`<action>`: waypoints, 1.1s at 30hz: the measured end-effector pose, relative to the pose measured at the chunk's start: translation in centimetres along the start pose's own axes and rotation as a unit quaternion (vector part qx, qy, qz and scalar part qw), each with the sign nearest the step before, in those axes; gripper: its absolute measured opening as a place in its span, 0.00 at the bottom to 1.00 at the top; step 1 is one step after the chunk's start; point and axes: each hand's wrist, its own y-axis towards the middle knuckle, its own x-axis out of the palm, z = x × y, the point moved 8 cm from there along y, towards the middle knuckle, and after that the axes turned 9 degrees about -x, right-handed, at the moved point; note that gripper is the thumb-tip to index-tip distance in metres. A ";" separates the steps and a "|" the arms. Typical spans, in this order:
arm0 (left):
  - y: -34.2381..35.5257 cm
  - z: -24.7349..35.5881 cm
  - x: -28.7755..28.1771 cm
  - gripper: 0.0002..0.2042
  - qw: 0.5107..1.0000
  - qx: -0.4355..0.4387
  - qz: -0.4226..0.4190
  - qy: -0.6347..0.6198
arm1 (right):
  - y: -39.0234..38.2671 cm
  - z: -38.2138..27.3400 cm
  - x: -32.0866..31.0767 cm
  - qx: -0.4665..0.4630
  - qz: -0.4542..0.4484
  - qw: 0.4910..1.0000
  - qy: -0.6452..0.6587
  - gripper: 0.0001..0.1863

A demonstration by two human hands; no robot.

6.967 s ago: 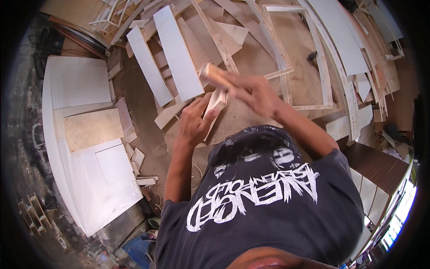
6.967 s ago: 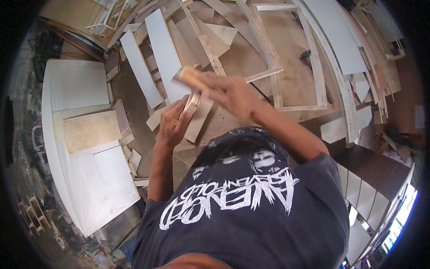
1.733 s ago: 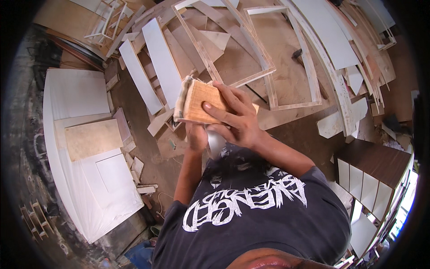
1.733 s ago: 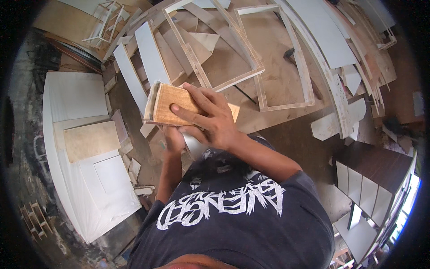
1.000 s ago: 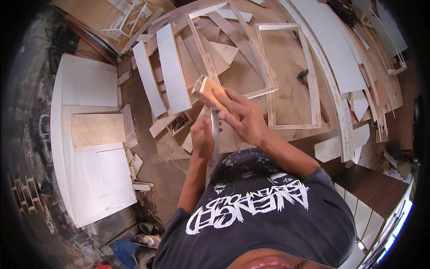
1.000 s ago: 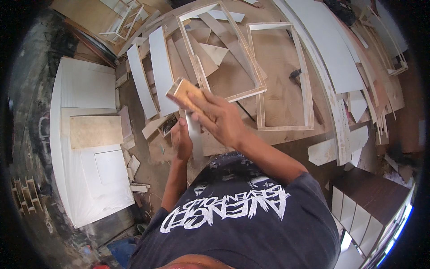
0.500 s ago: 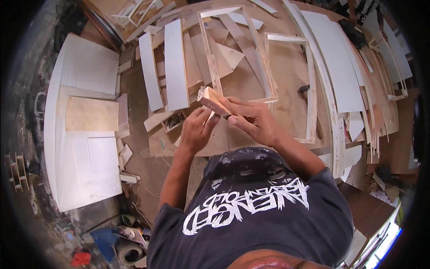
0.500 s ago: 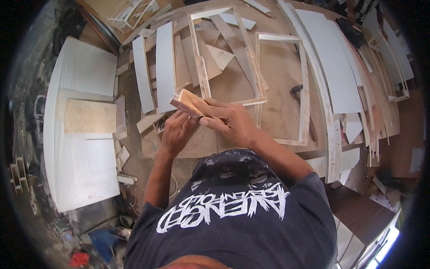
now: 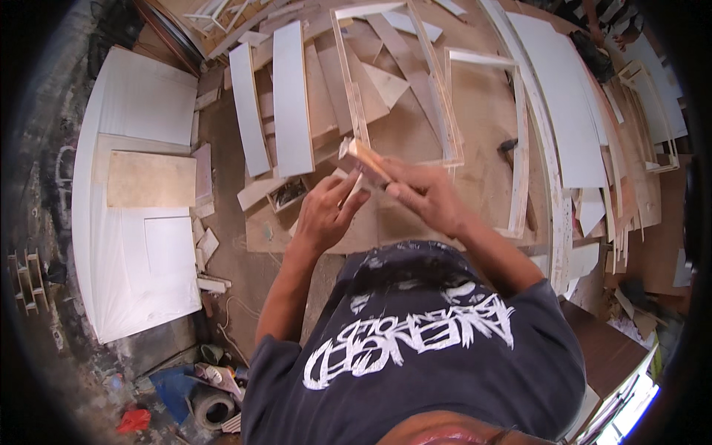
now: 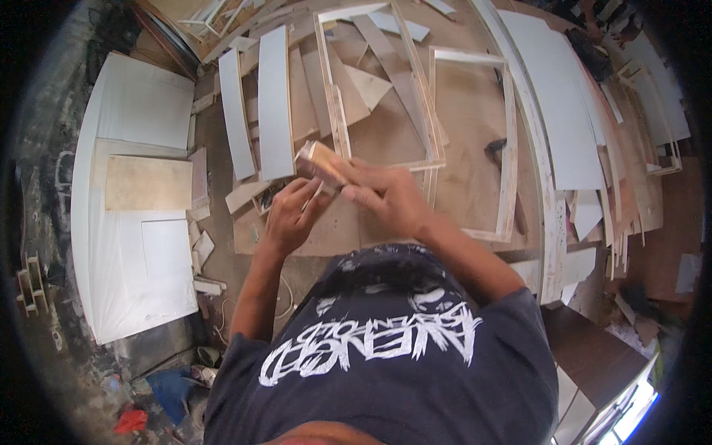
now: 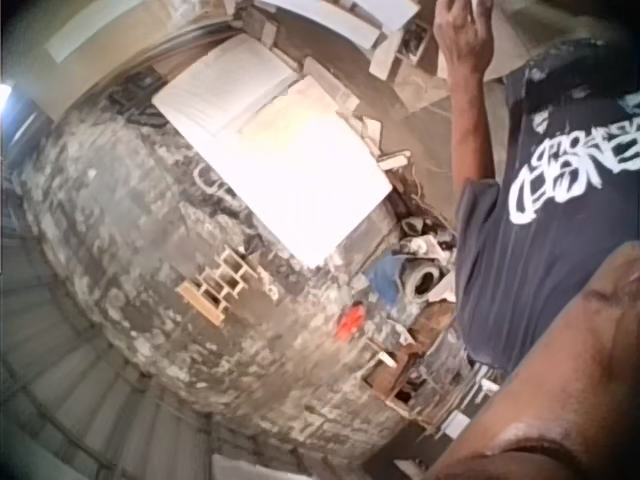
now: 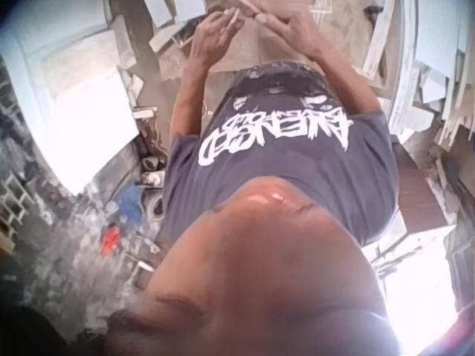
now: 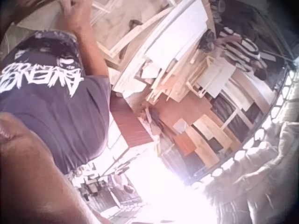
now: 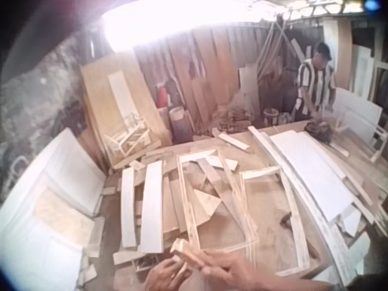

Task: The person sands a small wooden block with a sanding block and then uses a hand saw to cut a piece of wood.

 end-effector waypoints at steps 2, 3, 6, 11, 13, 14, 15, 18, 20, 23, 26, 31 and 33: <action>0.2 0.9 -0.1 0.27 0.999 -0.012 -0.003 0.036 | -0.3 0.3 0.0 0.007 0.008 0.998 0.055 0.26; 0.2 0.8 0.0 0.27 0.999 -0.010 -0.004 0.036 | -0.4 0.9 0.2 0.016 0.017 0.999 0.028 0.26; -0.1 -0.3 0.3 0.27 1.000 0.000 -0.017 0.009 | -1.5 0.1 0.4 0.013 0.015 0.999 -0.031 0.25; -0.1 1.6 0.2 0.24 1.000 0.004 -0.015 0.001 | -0.9 1.7 -0.3 0.033 0.009 0.999 -0.005 0.25; 0.7 -0.4 0.4 0.24 1.000 0.003 -0.010 0.000 | -0.9 -0.3 0.2 -0.018 0.002 1.000 -0.009 0.25; 0.6 -1.1 0.7 0.25 1.000 0.007 -0.008 -0.003 | -1.0 -0.1 0.6 -0.017 0.000 1.000 -0.004 0.25; 0.2 -1.2 0.7 0.25 0.999 0.005 0.008 0.051 | -1.0 0.3 0.7 -0.011 0.014 1.000 0.000 0.25; -0.2 1.9 0.3 0.24 1.000 0.012 -0.003 0.018 | -0.9 1.9 -0.3 0.044 0.010 0.999 -0.003 0.24; -0.2 0.9 0.4 0.25 1.000 0.011 0.002 0.008 | -1.0 2.2 0.1 0.086 -0.013 0.996 0.006 0.24; -0.8 1.5 0.7 0.26 0.997 0.007 0.000 0.075 | -1.4 1.6 0.5 0.055 0.007 0.997 0.060 0.24; -0.5 1.6 0.8 0.26 0.998 0.026 0.005 0.057 | -1.7 1.9 0.6 0.075 0.020 0.996 0.044 0.23; -1.8 2.3 1.2 0.23 0.994 0.043 0.015 0.103 | -2.1 1.6 0.9 0.081 0.051 0.993 0.071 0.23; -0.2 0.9 1.3 0.25 0.994 0.040 0.024 0.098 | -1.6 0.9 0.4 0.081 0.033 0.995 0.042 0.23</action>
